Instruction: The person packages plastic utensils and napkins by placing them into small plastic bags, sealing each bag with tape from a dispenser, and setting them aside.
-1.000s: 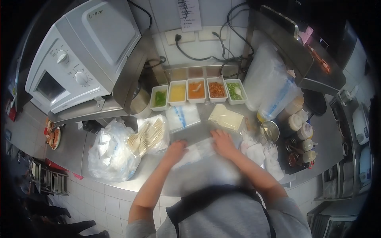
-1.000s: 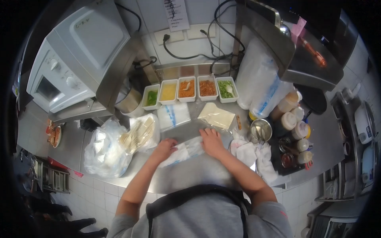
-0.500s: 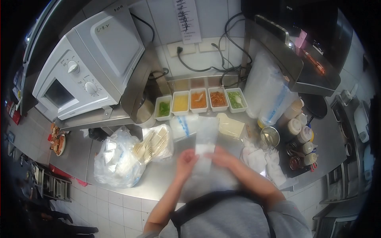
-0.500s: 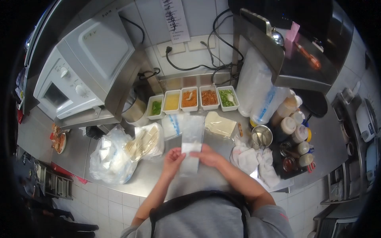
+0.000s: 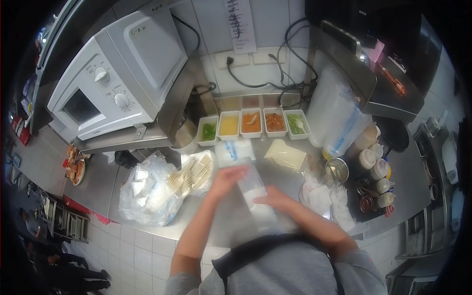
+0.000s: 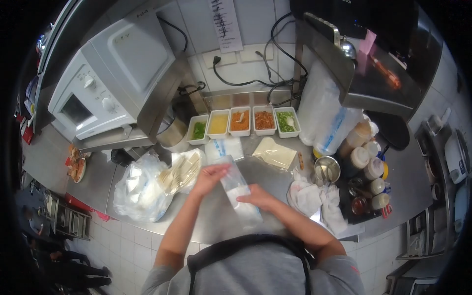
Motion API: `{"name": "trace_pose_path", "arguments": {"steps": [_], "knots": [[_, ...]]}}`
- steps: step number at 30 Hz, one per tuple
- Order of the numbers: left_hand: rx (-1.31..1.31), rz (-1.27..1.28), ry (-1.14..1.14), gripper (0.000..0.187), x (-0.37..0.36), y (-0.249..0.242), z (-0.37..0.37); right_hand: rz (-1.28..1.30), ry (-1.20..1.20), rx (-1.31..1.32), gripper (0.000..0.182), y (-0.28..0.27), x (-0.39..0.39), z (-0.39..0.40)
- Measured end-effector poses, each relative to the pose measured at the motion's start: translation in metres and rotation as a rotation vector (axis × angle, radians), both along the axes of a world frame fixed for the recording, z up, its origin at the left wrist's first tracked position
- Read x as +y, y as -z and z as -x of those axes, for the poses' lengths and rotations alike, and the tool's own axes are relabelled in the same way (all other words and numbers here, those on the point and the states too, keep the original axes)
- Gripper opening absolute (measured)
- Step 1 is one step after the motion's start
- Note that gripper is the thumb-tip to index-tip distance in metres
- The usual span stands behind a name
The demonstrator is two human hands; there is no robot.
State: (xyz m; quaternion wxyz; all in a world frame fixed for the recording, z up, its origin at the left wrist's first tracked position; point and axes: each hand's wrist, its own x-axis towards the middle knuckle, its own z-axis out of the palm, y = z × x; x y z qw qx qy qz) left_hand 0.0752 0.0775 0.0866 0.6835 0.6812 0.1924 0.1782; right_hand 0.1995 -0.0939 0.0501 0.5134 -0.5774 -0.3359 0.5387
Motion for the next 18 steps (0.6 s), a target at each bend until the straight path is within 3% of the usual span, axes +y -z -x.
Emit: {"name": "trace_pose_path", "arguments": {"steps": [4,6,7,8,10,11,13,16,18], "knots": [[-0.075,-0.109,-0.073,0.024,0.011,-0.045,-0.001,0.053,-0.098,-0.067,0.032,-0.025,-0.009,-0.005],[-0.243,-0.879,-0.352,0.017,-0.013,-0.070,-0.008,0.085,-0.124,-0.125,0.033,-0.027,-0.005,-0.007],[-0.219,-1.359,-0.307,0.009,-0.022,-0.071,-0.012,0.123,-0.153,-0.188,0.035,-0.027,-0.004,-0.007],[-0.214,-1.357,-0.307,0.009,-0.032,-0.066,-0.017,0.125,-0.156,-0.184,0.035,-0.022,-0.002,-0.005],[-0.192,-1.531,0.100,0.016,-0.046,-0.053,-0.024,-0.170,0.007,-0.434,0.040,-0.015,0.002,0.002],[-0.190,-1.531,0.094,0.016,-0.043,-0.051,-0.025,-0.170,0.001,-0.436,0.040,-0.015,0.003,-0.001],[0.204,-1.498,0.302,0.029,-0.030,-0.051,-0.032,0.086,-0.337,-0.428,0.056,-0.042,0.002,-0.009],[0.130,-1.506,0.116,0.036,0.007,-0.066,-0.033,0.140,-0.445,-0.340,0.057,-0.060,-0.006,-0.016],[0.094,-1.471,-0.198,0.037,0.040,-0.073,-0.025,0.151,-0.442,-0.360,0.053,-0.050,-0.010,-0.019]]}}
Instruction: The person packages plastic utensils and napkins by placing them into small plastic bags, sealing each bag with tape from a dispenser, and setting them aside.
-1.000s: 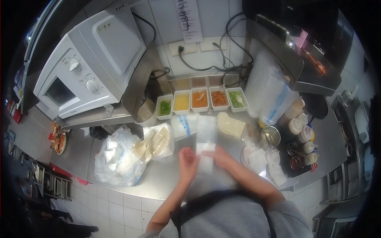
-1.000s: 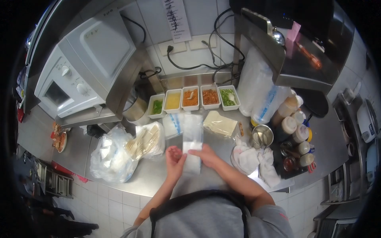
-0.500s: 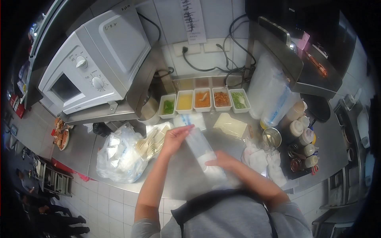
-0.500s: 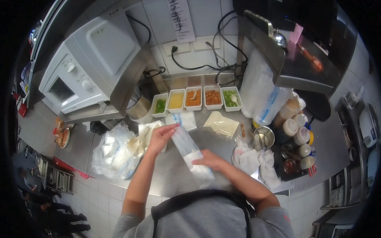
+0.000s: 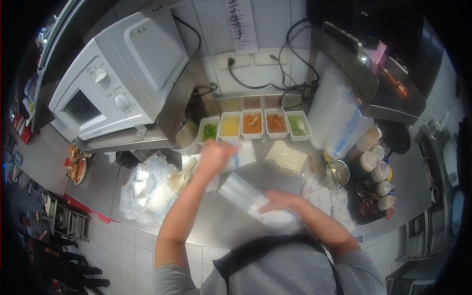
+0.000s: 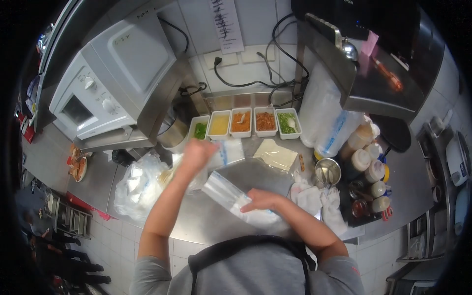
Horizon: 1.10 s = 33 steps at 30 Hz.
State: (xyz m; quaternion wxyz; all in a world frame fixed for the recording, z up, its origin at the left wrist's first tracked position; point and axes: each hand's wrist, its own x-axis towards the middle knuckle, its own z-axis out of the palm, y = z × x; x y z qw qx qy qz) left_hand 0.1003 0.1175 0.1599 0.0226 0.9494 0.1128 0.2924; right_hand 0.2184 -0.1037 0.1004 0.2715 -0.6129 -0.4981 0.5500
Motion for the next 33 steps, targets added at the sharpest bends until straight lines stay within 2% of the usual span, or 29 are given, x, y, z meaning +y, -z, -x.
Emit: {"name": "trace_pose_path", "arguments": {"steps": [2,3,4,5,7,8,9,10,12,14,15,17,18,20,23,25,27,30,33], "knots": [[-0.303,0.245,-0.118,0.036,0.029,-0.001,0.013,0.004,0.004,-0.018,0.049,0.018,-0.001,0.005],[-0.305,0.244,-0.118,0.036,0.026,0.004,0.016,-0.034,0.202,0.249,0.040,0.029,-0.002,0.010],[-0.340,0.501,-0.195,0.034,0.015,0.014,0.026,-0.072,0.399,0.513,0.031,0.033,0.000,0.011],[-0.373,0.757,-0.270,0.034,0.003,0.026,0.037,-0.060,0.446,0.467,0.029,0.019,0.000,0.012],[-0.288,1.169,-0.144,0.036,-0.035,0.080,0.037,-0.136,0.481,0.541,0.029,0.038,0.009,0.017],[-0.176,1.254,-0.045,0.034,-0.055,0.100,0.043,-0.203,0.519,0.618,0.029,0.047,0.013,0.020],[-0.065,1.340,0.055,0.034,-0.070,0.106,0.044,-0.196,0.516,0.617,0.029,0.050,0.016,0.021],[-0.073,1.352,0.047,0.034,-0.077,0.111,0.040,-0.212,0.503,0.575,0.030,0.052,0.017,0.022],[-0.084,1.612,0.122,0.028,-0.084,0.114,0.036,-0.208,0.472,0.531,0.030,0.054,0.015,0.023],[-0.079,1.659,0.075,0.027,-0.078,0.113,0.035,-0.132,0.361,0.358,0.032,0.051,0.014,0.018],[-0.055,1.695,0.048,0.026,-0.076,0.113,0.033,-0.127,0.350,0.357,0.032,0.050,0.015,0.012],[-0.098,1.665,0.042,0.025,-0.077,0.117,0.032,-0.160,0.262,0.111,0.033,0.046,0.016,-0.002],[-0.130,1.633,0.040,0.024,-0.078,0.117,0.030,-0.159,0.261,0.112,0.033,0.045,0.016,-0.007],[-0.122,1.638,0.011,0.024,-0.078,0.117,0.030,-0.317,0.419,0.257,0.030,0.042,0.017,-0.014],[-0.110,1.666,-0.015,0.021,-0.078,0.113,0.028,-0.387,0.487,0.231,0.025,0.051,0.027,-0.023],[-0.099,1.689,-0.022,0.019,-0.077,0.112,0.029,-0.361,0.504,0.228,0.022,0.058,0.033,-0.026],[-0.136,1.628,0.067,0.018,-0.075,0.110,0.030,-0.335,0.527,0.223,0.020,0.061,0.035,-0.028],[-0.085,1.551,0.040,0.015,-0.066,0.105,0.038,-0.306,0.542,0.218,0.017,0.060,0.032,-0.028],[-0.131,1.516,0.083,0.010,-0.053,0.116,0.043,-0.373,0.564,0.268,0.013,0.058,0.032,-0.025]]}}
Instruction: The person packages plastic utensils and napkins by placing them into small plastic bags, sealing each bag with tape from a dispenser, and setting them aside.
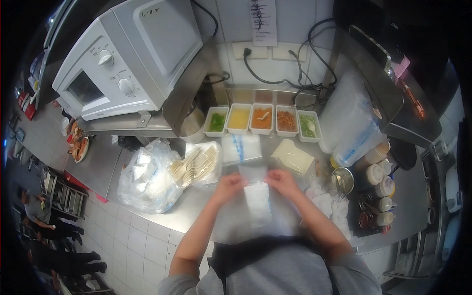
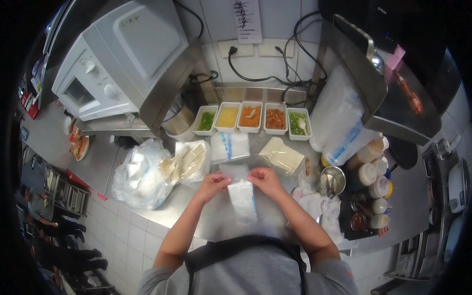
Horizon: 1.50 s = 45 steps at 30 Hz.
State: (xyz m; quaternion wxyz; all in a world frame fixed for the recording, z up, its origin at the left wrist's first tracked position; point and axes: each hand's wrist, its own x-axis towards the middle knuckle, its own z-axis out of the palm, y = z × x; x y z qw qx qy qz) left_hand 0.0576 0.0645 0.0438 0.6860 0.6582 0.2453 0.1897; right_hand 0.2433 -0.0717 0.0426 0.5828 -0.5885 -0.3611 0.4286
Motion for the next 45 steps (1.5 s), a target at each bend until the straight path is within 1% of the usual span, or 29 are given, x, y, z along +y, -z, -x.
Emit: {"name": "trace_pose_path", "arguments": {"steps": [2,4,6,8,9,11,12,14,16,18,19,20,21,22,24,25,27,28,29,30,31,33,35,37,39,40,42,43,45], "knots": [[0.004,-0.025,-0.001,0.008,0.003,0.006,0.002,-0.116,0.023,-0.019,0.005,-0.007,-0.002,0.005],[0.005,-0.049,0.006,0.008,0.005,0.005,0.002,-0.116,0.011,-0.050,0.004,-0.003,-0.003,0.005],[-0.187,-0.440,0.090,0.015,0.007,0.001,0.002,-0.117,-0.004,-0.084,0.007,0.002,-0.002,0.002],[-0.185,-0.503,0.094,0.019,0.005,-0.005,0.002,-0.176,-0.035,-0.249,0.012,0.007,-0.002,-0.001],[-0.181,-0.563,0.093,0.023,0.004,-0.007,0.002,-0.176,-0.031,-0.249,0.012,0.009,-0.001,-0.002],[-0.184,-0.576,0.089,0.024,0.004,-0.008,0.002,-0.281,-0.095,-0.315,0.013,0.013,-0.002,-0.002],[-0.186,-0.590,0.081,0.025,0.003,-0.006,0.003,-0.276,-0.098,-0.314,0.013,0.014,-0.005,-0.001],[-0.172,-0.587,0.077,0.025,0.001,-0.004,0.005,-0.304,-0.163,-0.446,0.013,0.013,-0.007,0.001],[-0.163,-0.597,0.071,0.026,0.002,-0.004,0.006,-0.260,-0.168,-0.433,0.013,0.001,-0.010,0.006],[-0.290,-0.569,0.101,0.023,-0.001,-0.005,0.005,-0.216,-0.156,-0.419,0.015,-0.002,-0.010,0.009],[-0.295,-0.571,0.108,0.023,-0.001,-0.006,0.007,-0.211,-0.151,-0.344,0.017,0.000,-0.009,0.009],[-0.316,-0.245,0.143,0.023,-0.002,-0.008,0.010,-0.205,-0.143,-0.270,0.019,0.001,-0.010,0.008],[-0.328,0.080,0.177,0.024,-0.004,-0.010,0.012,-0.206,-0.134,-0.276,0.019,-0.003,-0.011,0.008],[-0.331,0.079,0.187,0.024,-0.008,-0.011,0.014,-0.213,-0.127,-0.321,0.018,-0.006,-0.012,0.010],[-0.114,0.173,0.239,0.027,-0.018,-0.011,0.017,-0.218,-0.114,-0.371,0.017,-0.011,-0.015,0.010],[-0.118,0.174,0.249,0.027,-0.021,-0.009,0.018,-0.204,-0.115,-0.400,0.017,-0.011,-0.016,0.009],[0.082,-0.033,0.280,0.031,-0.026,-0.006,0.018,-0.184,-0.106,-0.434,0.018,-0.017,-0.022,0.011],[0.078,-0.035,0.291,0.031,-0.029,-0.006,0.018,-0.219,-0.066,-0.478,0.020,-0.024,-0.026,0.014],[0.049,-0.009,0.238,0.034,-0.032,-0.006,0.018,-0.254,-0.025,-0.523,0.022,-0.030,-0.028,0.017],[0.020,0.016,0.186,0.036,-0.033,-0.011,0.017,-0.255,-0.012,-0.530,0.022,-0.032,-0.030,0.018],[0.016,0.011,0.200,0.036,-0.033,-0.016,0.019,-0.255,-0.042,-0.552,0.022,-0.032,-0.033,0.020],[0.032,-0.103,0.157,0.039,-0.033,-0.027,0.023,-0.252,-0.055,-0.577,0.023,-0.036,-0.038,0.023],[-0.024,-0.064,0.191,0.040,-0.031,-0.030,0.027,-0.050,-0.075,-0.432,0.019,-0.039,-0.043,0.028],[-0.068,-0.015,0.227,0.040,-0.027,-0.039,0.035,-0.054,-0.032,-0.434,0.017,-0.051,-0.046,0.038],[-0.090,0.000,0.362,0.037,-0.007,-0.064,0.040,-0.064,0.011,-0.446,0.016,-0.070,-0.046,0.046],[-0.090,-0.002,0.382,0.037,0.007,-0.078,0.038,-0.071,-0.024,-0.504,0.016,-0.080,-0.047,0.050],[-0.097,-0.356,0.705,0.031,0.032,-0.106,0.031,-0.075,-0.039,-0.554,0.016,-0.095,-0.047,0.057],[-0.093,-0.356,0.730,0.031,0.035,-0.120,0.026,-0.124,-0.061,-0.623,0.016,-0.101,-0.046,0.060],[-0.055,-0.568,1.047,0.026,0.033,-0.138,0.013,-0.157,-0.042,-0.691,0.017,-0.109,-0.047,0.066]]}}
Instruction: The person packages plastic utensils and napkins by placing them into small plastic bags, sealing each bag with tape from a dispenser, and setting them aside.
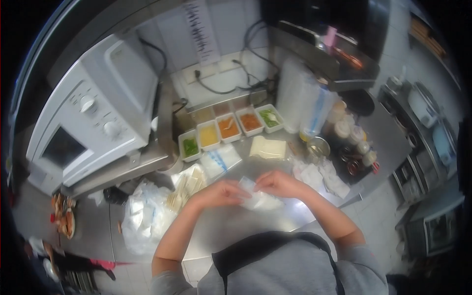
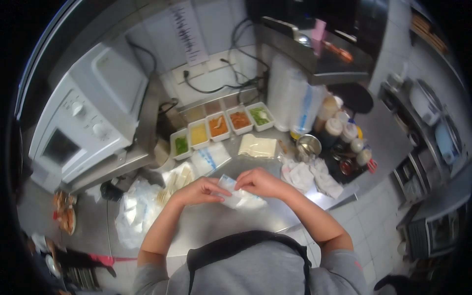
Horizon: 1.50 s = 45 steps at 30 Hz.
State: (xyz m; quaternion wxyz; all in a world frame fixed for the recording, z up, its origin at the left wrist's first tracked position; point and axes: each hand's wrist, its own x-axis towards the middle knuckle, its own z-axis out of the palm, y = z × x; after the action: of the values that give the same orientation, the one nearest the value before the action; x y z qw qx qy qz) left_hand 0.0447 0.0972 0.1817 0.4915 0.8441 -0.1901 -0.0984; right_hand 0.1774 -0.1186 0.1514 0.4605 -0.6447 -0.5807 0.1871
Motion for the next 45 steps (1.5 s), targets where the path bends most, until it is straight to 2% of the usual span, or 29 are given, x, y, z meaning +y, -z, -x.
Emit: {"name": "trace_pose_path", "arguments": {"steps": [1,3,6,8,9,10,11,13,14,15,16,17,19,20,22,24,26,28,33,35,36,38,42,44,45], "knots": [[-0.001,0.001,0.051,0.026,-0.001,0.003,-0.005,-0.010,-0.002,-0.022,0.016,-0.005,-0.001,0.002],[-0.133,-0.092,0.014,0.025,-0.004,0.013,-0.014,-0.017,0.085,-0.046,0.016,-0.010,-0.012,0.003],[-0.009,-0.039,-0.107,0.024,-0.030,0.023,-0.024,-0.072,0.099,-0.061,0.014,-0.015,-0.043,-0.002],[-0.057,-0.057,-0.039,0.023,-0.045,0.026,-0.033,-0.067,0.129,0.048,0.012,-0.020,-0.067,-0.005],[0.038,-0.022,-0.134,0.025,-0.048,0.032,-0.035,-0.068,0.164,0.044,0.012,-0.025,-0.084,-0.010],[0.134,0.010,-0.238,0.027,-0.050,0.038,-0.036,-0.094,0.270,0.073,0.012,-0.031,-0.102,-0.016],[0.132,0.006,-0.220,0.027,-0.052,0.043,-0.036,-0.120,0.368,0.101,0.011,-0.034,-0.121,-0.025],[0.212,0.281,-0.467,0.028,-0.057,0.057,-0.035,-0.310,0.610,-0.075,0.011,-0.030,-0.171,-0.056],[0.213,0.284,-0.464,0.028,-0.059,0.068,-0.034,-0.367,0.771,-0.021,0.010,-0.026,-0.202,-0.074],[0.213,0.466,-0.599,0.033,-0.061,0.082,-0.033,-0.533,0.902,0.381,0.012,-0.029,-0.228,-0.082],[0.211,0.649,-0.737,0.038,-0.066,0.092,-0.033,-0.602,1.072,0.341,0.014,-0.020,-0.263,-0.104],[0.209,0.655,-0.743,0.038,-0.076,0.100,-0.031,-0.757,1.181,0.375,0.016,0.000,-0.296,-0.135],[0.078,1.067,-0.911,0.047,-0.095,0.109,-0.038,-0.577,1.418,0.515,0.019,0.027,-0.352,-0.174],[0.074,1.067,-0.913,0.047,-0.105,0.109,-0.046,-0.578,1.414,0.515,0.019,0.042,-0.371,-0.193],[0.026,1.250,-0.882,0.049,-0.125,0.111,-0.059,-0.043,1.395,0.635,0.038,0.082,-0.399,-0.227],[0.029,1.274,-0.853,0.046,-0.142,0.106,-0.072,0.012,1.397,0.629,0.045,0.134,-0.408,-0.269],[-0.036,1.340,-0.737,0.046,-0.159,0.098,-0.086,0.059,1.395,0.611,0.052,0.147,-0.413,-0.290],[-0.067,1.346,-0.708,0.046,-0.177,0.085,-0.095,0.061,1.154,0.838,0.057,0.140,-0.414,-0.301],[-0.112,1.297,-0.704,0.044,-0.196,0.084,-0.110,0.208,1.015,0.817,0.042,0.121,-0.417,-0.322],[-0.083,1.352,-0.684,0.045,-0.198,0.084,-0.118,0.344,0.861,0.812,0.029,0.120,-0.417,-0.333],[-0.082,1.351,-0.689,0.045,-0.203,0.079,-0.124,0.346,0.858,0.815,0.029,0.118,-0.415,-0.332],[-0.102,1.326,-0.683,0.045,-0.210,0.068,-0.135,0.053,0.869,0.903,0.022,0.113,-0.411,-0.327],[-0.111,1.282,-0.713,0.042,-0.225,0.060,-0.150,0.042,0.843,1.048,0.019,0.112,-0.429,-0.311],[-0.048,1.298,-0.561,0.040,-0.225,0.060,-0.151,-0.085,0.806,1.162,0.023,0.131,-0.430,-0.315],[-0.047,1.292,-0.568,0.040,-0.226,0.058,-0.150,-0.084,0.800,1.170,0.023,0.127,-0.431,-0.314]]}}
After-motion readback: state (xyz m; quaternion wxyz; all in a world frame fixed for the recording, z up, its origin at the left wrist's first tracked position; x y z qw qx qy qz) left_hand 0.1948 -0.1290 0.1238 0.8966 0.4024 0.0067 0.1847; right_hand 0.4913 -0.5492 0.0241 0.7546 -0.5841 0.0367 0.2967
